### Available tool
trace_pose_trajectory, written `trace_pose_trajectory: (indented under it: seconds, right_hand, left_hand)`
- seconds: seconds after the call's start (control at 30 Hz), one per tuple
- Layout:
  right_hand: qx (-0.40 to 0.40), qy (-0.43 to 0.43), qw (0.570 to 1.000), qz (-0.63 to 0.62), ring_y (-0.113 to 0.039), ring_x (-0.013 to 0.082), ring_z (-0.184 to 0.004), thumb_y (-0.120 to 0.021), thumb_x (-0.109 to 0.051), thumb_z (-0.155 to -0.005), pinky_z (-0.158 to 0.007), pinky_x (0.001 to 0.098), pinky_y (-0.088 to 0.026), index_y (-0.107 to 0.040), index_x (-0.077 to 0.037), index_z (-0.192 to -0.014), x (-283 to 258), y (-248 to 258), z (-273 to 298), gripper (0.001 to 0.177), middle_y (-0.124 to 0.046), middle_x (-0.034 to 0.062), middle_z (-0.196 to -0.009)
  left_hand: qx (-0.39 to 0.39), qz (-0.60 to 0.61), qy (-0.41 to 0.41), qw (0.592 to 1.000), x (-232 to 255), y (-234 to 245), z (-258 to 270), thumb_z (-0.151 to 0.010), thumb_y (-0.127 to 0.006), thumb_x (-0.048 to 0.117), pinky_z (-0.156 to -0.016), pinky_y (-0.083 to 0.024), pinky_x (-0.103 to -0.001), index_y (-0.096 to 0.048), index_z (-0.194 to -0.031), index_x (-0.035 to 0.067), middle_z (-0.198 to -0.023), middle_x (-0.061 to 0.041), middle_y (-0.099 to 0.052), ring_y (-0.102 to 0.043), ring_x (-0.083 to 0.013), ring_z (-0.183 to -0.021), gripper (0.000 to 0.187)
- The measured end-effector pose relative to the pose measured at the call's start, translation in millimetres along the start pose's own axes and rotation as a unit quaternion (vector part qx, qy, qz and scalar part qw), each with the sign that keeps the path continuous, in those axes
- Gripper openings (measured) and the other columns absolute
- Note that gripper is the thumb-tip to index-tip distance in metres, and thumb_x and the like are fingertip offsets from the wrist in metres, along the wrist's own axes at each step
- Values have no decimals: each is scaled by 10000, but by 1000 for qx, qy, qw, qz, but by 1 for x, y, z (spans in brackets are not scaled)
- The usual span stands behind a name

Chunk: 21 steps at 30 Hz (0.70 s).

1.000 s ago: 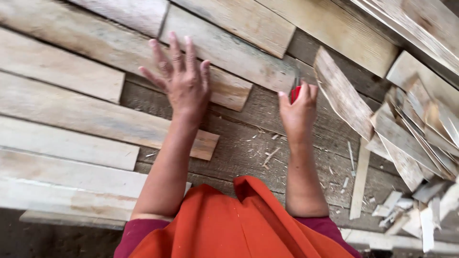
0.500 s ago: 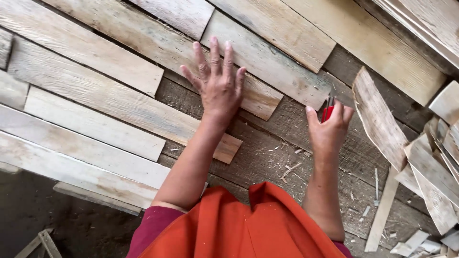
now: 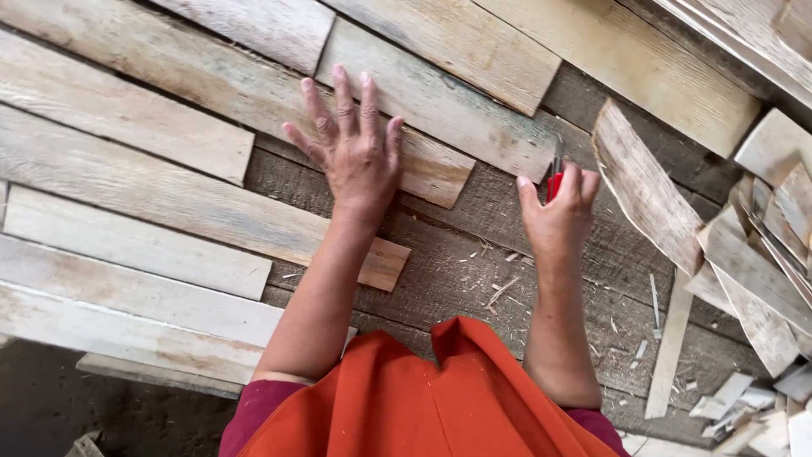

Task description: The person shaves thin strips from wooden planks using a red utility knife on a wooden workbench. They repeatedly position each plank, shave along its length, and place the finished pieces aside. The workspace contains scattered wood shavings and multiple planks.

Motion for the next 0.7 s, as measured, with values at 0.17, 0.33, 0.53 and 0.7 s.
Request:
trace_pose_trajectory:
  seconds: [0.17,0.33,0.53,0.7]
  right_hand:
    - [7,-6,1000,28,-660,268,-903,-834,-319,-914,-751,364,-673,-525,21,-1228,-6,4,3,556,-450,126,-1142]
    - [8,-17,998,54,-625,207,-855,-834,-371,-904,-689,288,-648,-531,-11,-1280,-2,1,2,602,-456,114,-1156]
    - [-17,-11,999,-37,-612,277,-1047,-811,-264,-916,-885,398,-614,-446,-47,-1441,3,10,15,676,-429,159,-1232]
    - [64,91,992,-64,-647,314,-802,-699,-187,-956,-640,465,-525,-622,-98,-963,42,-7,62,118,-614,101,-979]
  left_hand:
    - [-48,-14,4,999,1,7,-2,-1179,-324,630,-1152,218,-685,-233,-1706,232,-1712,-15,94,188,-330,-1538,667]
    - [-51,44,12,998,6,22,-4,-1149,-374,540,-1141,157,-715,-363,-1670,173,-1704,-68,-70,89,-402,-1530,637]
    - [-28,34,-5,999,9,28,4,-1132,-253,599,-1109,250,-669,-283,-1696,196,-1714,-99,-29,99,-402,-1548,694]
    - [35,65,-84,994,24,34,48,-1083,-704,341,-1235,-86,-715,-421,-1625,156,-1706,-89,-84,20,-398,-1567,639]
Point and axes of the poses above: each hand's wrist, its own z-axis away from the middle knuckle, its own y-axis out of the back of the hand, x = y × z, the point moved 2 cm from there along -z, towards the middle knuckle
